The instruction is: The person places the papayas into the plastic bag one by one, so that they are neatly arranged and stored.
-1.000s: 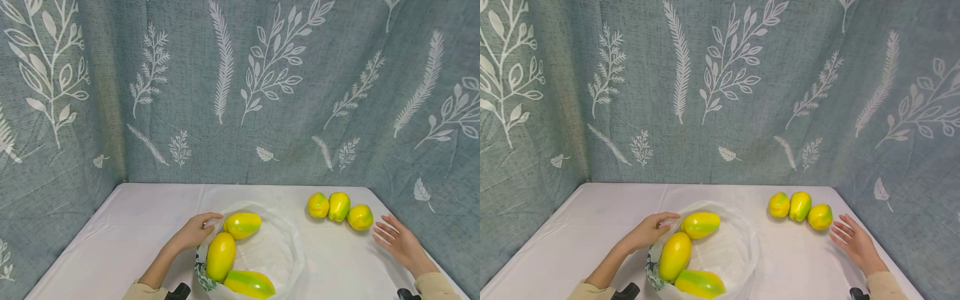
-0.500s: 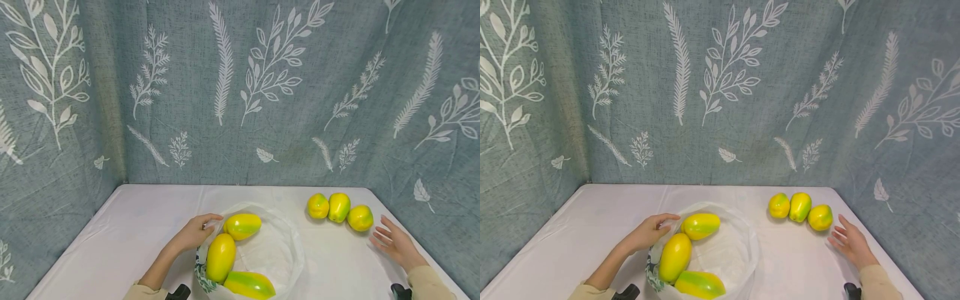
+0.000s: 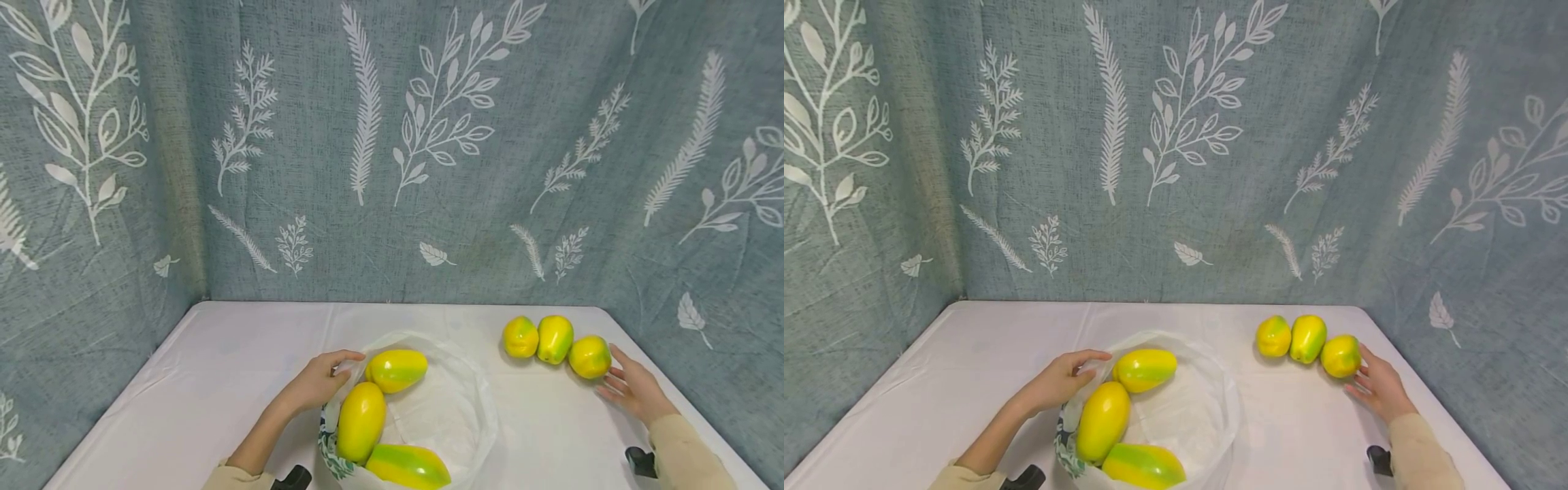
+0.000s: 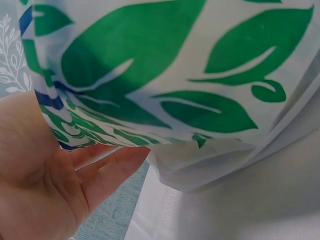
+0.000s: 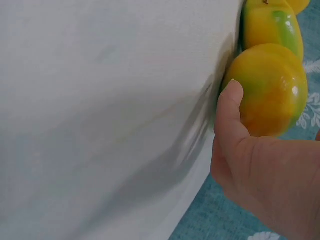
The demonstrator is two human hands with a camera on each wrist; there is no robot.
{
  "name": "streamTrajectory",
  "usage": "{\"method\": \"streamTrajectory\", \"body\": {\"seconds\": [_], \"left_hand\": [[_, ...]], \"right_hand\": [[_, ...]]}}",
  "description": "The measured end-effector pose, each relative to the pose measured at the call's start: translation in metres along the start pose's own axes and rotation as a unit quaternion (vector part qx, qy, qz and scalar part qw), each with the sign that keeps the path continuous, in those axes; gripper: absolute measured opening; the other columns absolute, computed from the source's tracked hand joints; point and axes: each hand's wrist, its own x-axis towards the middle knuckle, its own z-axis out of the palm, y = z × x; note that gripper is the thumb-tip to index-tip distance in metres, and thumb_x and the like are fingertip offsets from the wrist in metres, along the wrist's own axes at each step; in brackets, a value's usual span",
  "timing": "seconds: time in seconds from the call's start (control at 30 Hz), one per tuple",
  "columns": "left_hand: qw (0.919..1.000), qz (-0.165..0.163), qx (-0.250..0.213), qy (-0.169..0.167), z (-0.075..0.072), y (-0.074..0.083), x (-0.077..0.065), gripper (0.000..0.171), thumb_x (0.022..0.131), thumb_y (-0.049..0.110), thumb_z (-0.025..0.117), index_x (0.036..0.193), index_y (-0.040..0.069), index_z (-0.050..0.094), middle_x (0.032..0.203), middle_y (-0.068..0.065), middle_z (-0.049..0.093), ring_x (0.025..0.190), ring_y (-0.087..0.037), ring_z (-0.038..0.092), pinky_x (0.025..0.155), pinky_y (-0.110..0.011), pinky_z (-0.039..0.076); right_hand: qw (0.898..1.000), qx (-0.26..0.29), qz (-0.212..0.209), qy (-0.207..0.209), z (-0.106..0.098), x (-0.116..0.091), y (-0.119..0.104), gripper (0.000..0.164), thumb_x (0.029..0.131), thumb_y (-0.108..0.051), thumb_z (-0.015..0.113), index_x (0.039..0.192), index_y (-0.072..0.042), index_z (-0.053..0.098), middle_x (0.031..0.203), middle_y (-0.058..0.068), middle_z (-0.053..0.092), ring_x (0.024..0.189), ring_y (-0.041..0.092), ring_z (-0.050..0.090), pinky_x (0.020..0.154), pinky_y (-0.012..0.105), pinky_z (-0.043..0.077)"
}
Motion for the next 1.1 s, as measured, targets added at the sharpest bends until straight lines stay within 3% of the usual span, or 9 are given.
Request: {"method": "streamTrajectory", "body": {"seconds": [0.17,0.43,0.7,0.93,1.0,1.1], "left_hand": [[1.0000,-0.005,0.000,-0.001,0.000,0.001,0.000,0.036,0.094,-0.001,0.049,0.128,0.005,0.059,0.131,-0.023,0.051,0.043,-0.011,0.024,0.043,-0.022,0.030],[1.0000,-0.002,0.005,-0.005,-0.002,0.002,0.000,0.036,0.095,-0.001,0.049,0.129,0.004,0.058,0.134,-0.025,0.048,0.044,-0.011,0.022,0.045,-0.023,0.032],[0.9999,-0.005,0.007,-0.005,-0.001,0.002,0.001,0.036,0.095,-0.001,0.050,0.129,0.005,0.058,0.136,-0.025,0.047,0.047,-0.012,0.023,0.050,-0.028,0.036],[0.9998,-0.010,0.018,0.002,-0.001,0.003,0.001,0.036,0.094,-0.002,0.051,0.128,0.006,0.059,0.136,-0.022,0.048,0.066,-0.020,0.043,0.065,-0.036,0.042],[0.9998,-0.008,0.018,0.001,-0.001,0.003,0.001,0.036,0.094,-0.002,0.051,0.128,0.006,0.059,0.135,-0.023,0.048,0.062,-0.019,0.043,0.064,-0.035,0.042],[0.9999,-0.008,0.009,-0.002,0.000,0.002,0.002,0.036,0.094,-0.002,0.050,0.129,0.005,0.058,0.134,-0.024,0.049,0.048,-0.014,0.030,0.053,-0.028,0.039]], "right_hand": [[1.000,-0.021,-0.004,0.013,0.006,0.004,-0.002,0.098,0.090,-0.058,0.046,0.151,-0.006,-0.011,0.151,0.029,-0.014,0.131,0.039,0.021,0.084,0.033,0.050],[0.997,-0.068,0.000,0.029,0.007,0.011,-0.005,0.096,0.092,-0.058,0.041,0.149,-0.002,-0.013,0.151,0.031,-0.013,0.137,0.043,0.011,0.092,0.036,0.046],[0.995,-0.066,0.009,0.069,0.005,0.021,-0.003,0.101,0.089,-0.060,0.046,0.150,-0.001,-0.008,0.151,0.033,-0.002,0.120,0.039,0.035,0.083,0.034,0.051],[0.998,-0.046,0.015,0.038,0.004,0.025,-0.003,0.104,0.087,-0.061,0.049,0.150,-0.001,-0.009,0.151,0.031,-0.010,0.125,0.041,0.028,0.085,0.039,0.050],[0.999,-0.038,0.019,0.034,0.006,0.026,-0.003,0.104,0.087,-0.061,0.050,0.150,-0.001,-0.008,0.152,0.031,-0.008,0.126,0.041,0.027,0.088,0.041,0.048],[0.999,-0.030,0.021,0.032,0.008,0.028,-0.004,0.105,0.087,-0.058,0.053,0.150,0.001,-0.007,0.149,0.033,-0.002,0.126,0.042,0.026,0.092,0.044,0.044]]}}
